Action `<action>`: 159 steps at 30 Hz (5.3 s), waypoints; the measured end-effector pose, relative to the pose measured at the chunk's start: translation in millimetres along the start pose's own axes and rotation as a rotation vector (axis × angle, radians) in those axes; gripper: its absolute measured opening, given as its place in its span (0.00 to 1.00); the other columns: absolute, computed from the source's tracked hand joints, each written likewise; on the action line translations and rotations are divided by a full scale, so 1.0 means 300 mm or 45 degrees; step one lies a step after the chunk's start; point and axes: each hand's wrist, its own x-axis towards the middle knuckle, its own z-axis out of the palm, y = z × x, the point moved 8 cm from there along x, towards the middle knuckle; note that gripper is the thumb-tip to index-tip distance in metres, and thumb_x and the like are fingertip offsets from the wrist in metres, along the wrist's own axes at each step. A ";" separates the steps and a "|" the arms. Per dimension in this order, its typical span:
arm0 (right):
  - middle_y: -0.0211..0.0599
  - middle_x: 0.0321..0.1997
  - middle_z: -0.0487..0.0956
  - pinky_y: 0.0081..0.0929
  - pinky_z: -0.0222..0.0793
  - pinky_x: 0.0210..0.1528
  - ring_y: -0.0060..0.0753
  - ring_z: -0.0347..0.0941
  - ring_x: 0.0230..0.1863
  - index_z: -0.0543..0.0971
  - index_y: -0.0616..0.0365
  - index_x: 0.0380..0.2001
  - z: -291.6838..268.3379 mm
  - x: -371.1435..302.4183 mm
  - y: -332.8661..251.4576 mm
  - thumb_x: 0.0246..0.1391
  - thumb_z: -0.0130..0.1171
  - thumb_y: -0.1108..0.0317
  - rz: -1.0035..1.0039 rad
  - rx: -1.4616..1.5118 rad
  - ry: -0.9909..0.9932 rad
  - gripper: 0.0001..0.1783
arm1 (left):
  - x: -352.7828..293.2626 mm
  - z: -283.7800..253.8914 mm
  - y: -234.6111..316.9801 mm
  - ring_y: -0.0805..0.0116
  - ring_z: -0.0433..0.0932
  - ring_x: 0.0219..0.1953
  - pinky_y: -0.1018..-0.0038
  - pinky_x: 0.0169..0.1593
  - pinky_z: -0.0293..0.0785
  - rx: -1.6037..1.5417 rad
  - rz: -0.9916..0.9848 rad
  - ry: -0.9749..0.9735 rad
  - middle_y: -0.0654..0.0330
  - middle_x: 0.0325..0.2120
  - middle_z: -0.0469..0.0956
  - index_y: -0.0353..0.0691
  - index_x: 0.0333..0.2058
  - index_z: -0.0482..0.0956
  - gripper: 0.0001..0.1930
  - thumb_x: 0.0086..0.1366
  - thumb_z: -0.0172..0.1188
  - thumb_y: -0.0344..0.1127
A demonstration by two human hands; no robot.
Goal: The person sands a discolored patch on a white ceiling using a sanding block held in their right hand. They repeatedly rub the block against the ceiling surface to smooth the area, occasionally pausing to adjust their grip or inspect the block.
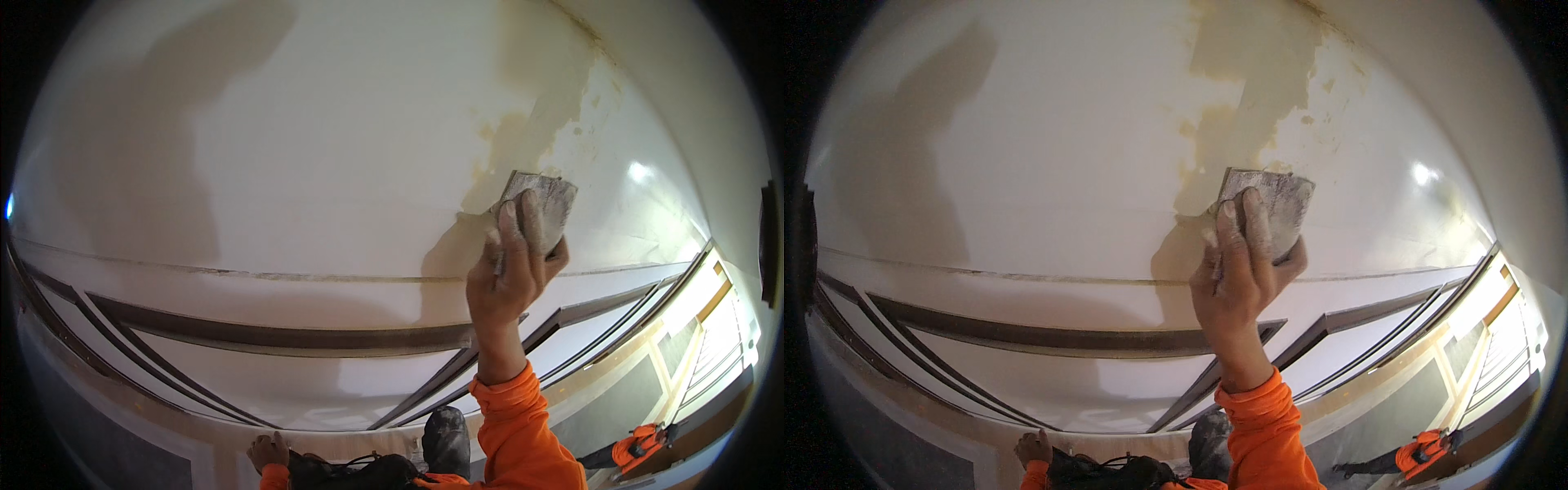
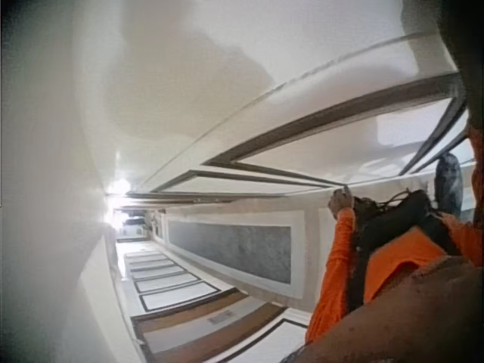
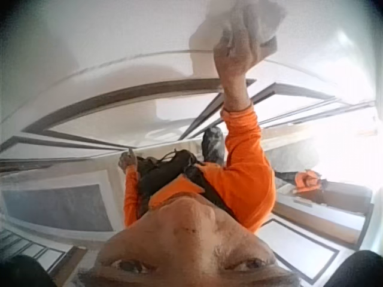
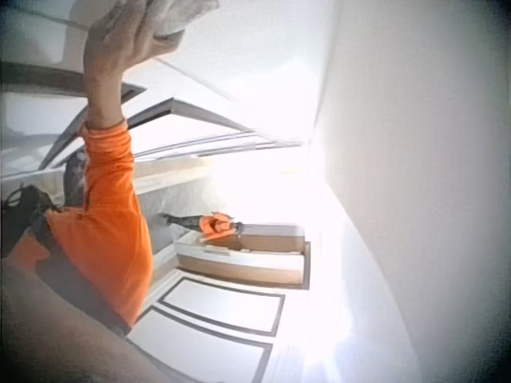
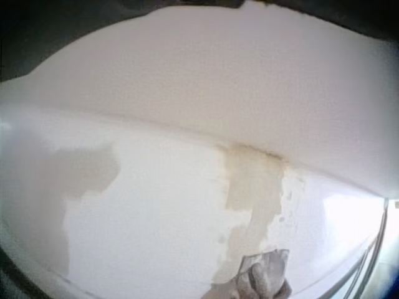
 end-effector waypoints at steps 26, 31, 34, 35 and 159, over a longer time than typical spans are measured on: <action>0.38 0.56 0.78 0.44 0.55 0.58 0.48 0.69 0.58 0.82 0.51 0.45 0.011 0.148 0.012 0.44 0.62 0.74 0.022 -0.039 0.124 0.21 | -0.010 0.020 -0.027 0.52 0.75 0.46 0.56 0.56 0.62 -0.051 -0.062 -0.070 0.52 0.41 0.80 0.36 0.33 0.84 0.27 0.65 0.46 0.55; 0.36 0.56 0.78 0.42 0.55 0.58 0.48 0.69 0.58 0.82 0.51 0.45 0.022 0.034 -0.010 0.47 0.61 0.74 -0.008 0.044 0.115 0.18 | -0.012 -0.014 -0.006 0.50 0.76 0.46 0.56 0.55 0.63 -0.007 -0.047 -0.067 0.51 0.40 0.80 0.36 0.33 0.84 0.27 0.64 0.47 0.55; 0.37 0.56 0.78 0.41 0.55 0.58 0.48 0.69 0.58 0.82 0.52 0.45 0.011 0.175 -0.007 0.48 0.61 0.74 -0.010 0.012 0.139 0.18 | -0.005 0.038 -0.023 0.49 0.77 0.44 0.56 0.54 0.64 0.111 0.011 -0.045 0.50 0.39 0.81 0.35 0.33 0.84 0.26 0.64 0.47 0.55; 0.37 0.56 0.78 0.41 0.55 0.58 0.48 0.69 0.58 0.82 0.53 0.45 0.013 0.163 -0.008 0.48 0.61 0.74 -0.004 -0.009 0.153 0.18 | -0.003 0.040 -0.022 0.49 0.77 0.44 0.55 0.53 0.65 0.073 0.004 -0.022 0.50 0.39 0.81 0.35 0.33 0.84 0.26 0.64 0.47 0.54; 0.40 0.56 0.78 0.41 0.54 0.58 0.43 0.69 0.62 0.81 0.55 0.46 0.013 0.108 -0.018 0.45 0.57 0.79 -0.166 -0.124 0.036 0.21 | 0.007 -0.004 -0.009 0.50 0.75 0.48 0.55 0.56 0.63 0.024 -0.057 -0.064 0.51 0.42 0.80 0.36 0.34 0.83 0.27 0.66 0.45 0.54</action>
